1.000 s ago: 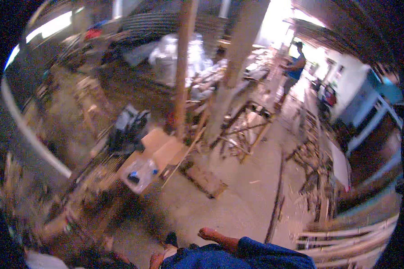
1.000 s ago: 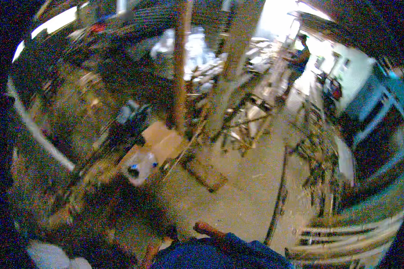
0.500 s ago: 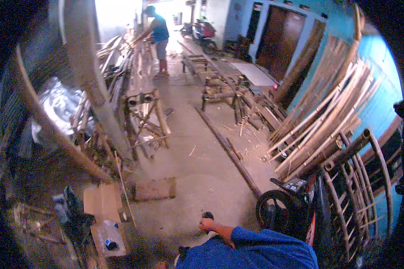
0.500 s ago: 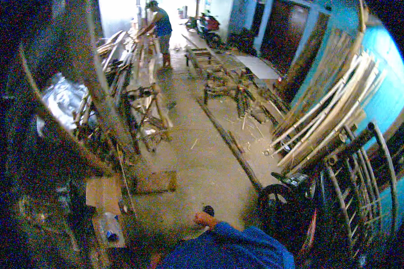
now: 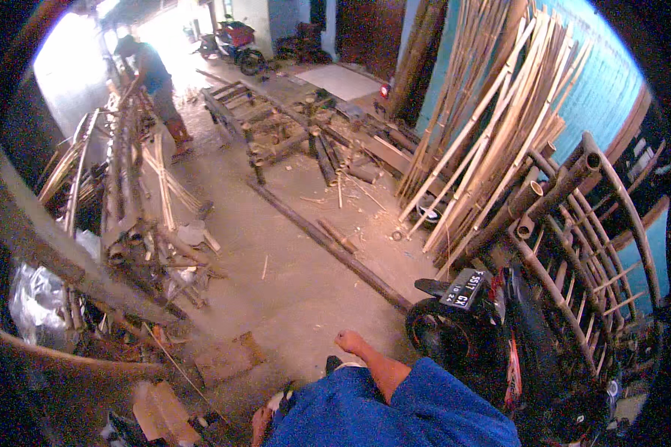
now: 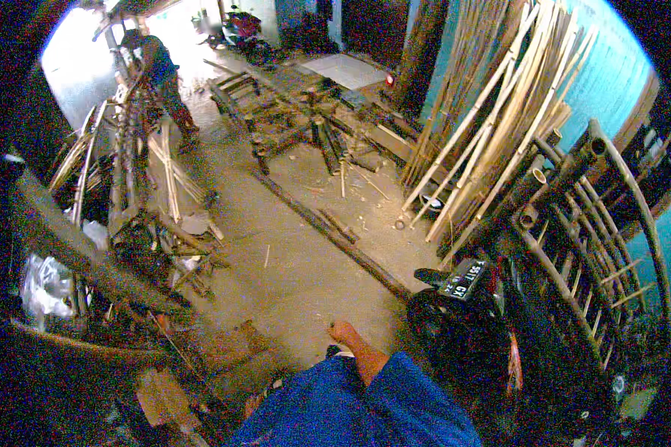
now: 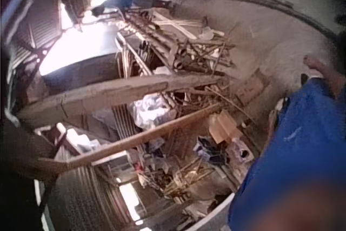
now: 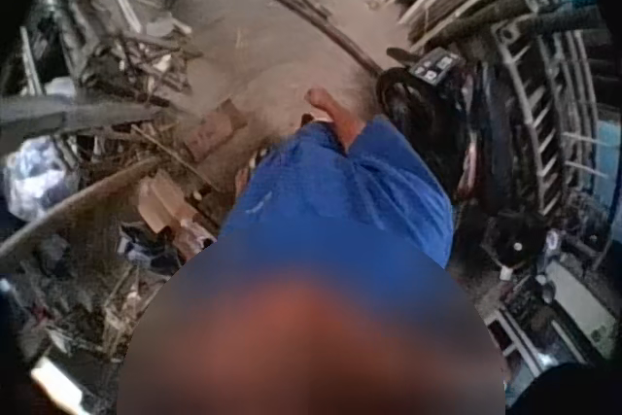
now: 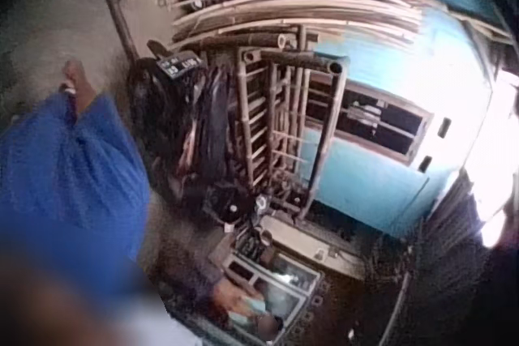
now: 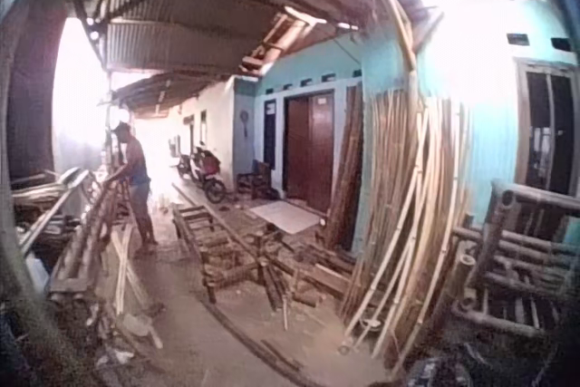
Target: The person sits on the floor in a workshop and repeatedly splits bamboo poles using a mallet and a wedge. They position each pole, strike the wedge to split the bamboo, and then remove the split pieces.
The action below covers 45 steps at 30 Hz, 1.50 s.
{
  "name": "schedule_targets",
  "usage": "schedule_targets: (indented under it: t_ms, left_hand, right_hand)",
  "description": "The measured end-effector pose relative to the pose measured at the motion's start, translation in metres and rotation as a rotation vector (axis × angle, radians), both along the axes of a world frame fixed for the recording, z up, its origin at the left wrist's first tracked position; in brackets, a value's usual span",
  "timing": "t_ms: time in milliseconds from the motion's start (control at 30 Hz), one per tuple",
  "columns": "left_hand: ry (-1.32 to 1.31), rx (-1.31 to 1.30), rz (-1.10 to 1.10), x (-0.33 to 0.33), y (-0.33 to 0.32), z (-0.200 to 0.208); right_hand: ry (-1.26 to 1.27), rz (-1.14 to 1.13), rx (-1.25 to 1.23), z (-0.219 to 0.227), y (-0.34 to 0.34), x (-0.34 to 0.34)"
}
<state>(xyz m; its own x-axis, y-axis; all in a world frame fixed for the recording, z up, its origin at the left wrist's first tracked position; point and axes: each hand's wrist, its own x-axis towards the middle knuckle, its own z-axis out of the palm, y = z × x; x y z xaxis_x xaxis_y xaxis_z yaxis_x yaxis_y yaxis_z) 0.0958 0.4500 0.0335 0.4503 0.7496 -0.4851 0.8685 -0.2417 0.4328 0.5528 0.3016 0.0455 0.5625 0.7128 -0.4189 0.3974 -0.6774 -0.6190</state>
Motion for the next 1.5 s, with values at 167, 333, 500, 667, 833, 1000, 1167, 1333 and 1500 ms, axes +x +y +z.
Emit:
schedule_targets:
  t_ms: [167,333,500,667,833,1000,1167,1333,1500]
  left_hand:
    - [-0.197,0.015,-0.281,0.128,0.067,0.035]
    - [-0.174,-0.006,-0.348,0.191,0.156,0.037]
    - [0.019,-0.255,-0.386,0.264,0.24,-0.022]
    - [0.079,-0.185,-0.701,0.36,0.325,-0.039]
    - [0.045,-0.157,-0.747,0.516,0.42,-0.039]
    - [-0.2,-0.453,-0.184,0.663,0.481,-0.021]
    - [-0.238,-0.031,-0.654,0.726,0.474,-0.013]
    - [-0.057,0.234,-1.116,0.745,0.434,-0.051]
    - [0.167,-0.181,-0.805,0.801,0.402,-0.057]
  right_hand:
    - [-0.016,-0.269,0.009,-0.021,-0.04,0.055]
    - [0.114,-0.451,-0.244,-0.097,-0.125,0.057]
    - [0.425,-0.71,-0.257,-0.081,-0.144,0.049]
    - [0.021,-0.666,-0.134,-0.005,-0.025,0.099]
    - [-0.103,-0.686,-0.252,0.041,0.05,0.178]
    - [0.208,-1.188,0.035,0.035,0.054,0.208]
    - [0.156,-1.05,-0.073,-0.02,0.054,0.229]
    - [0.272,-1.05,-0.085,-0.054,0.049,0.306]
    - [0.209,-0.97,-0.015,-0.054,0.046,0.472]
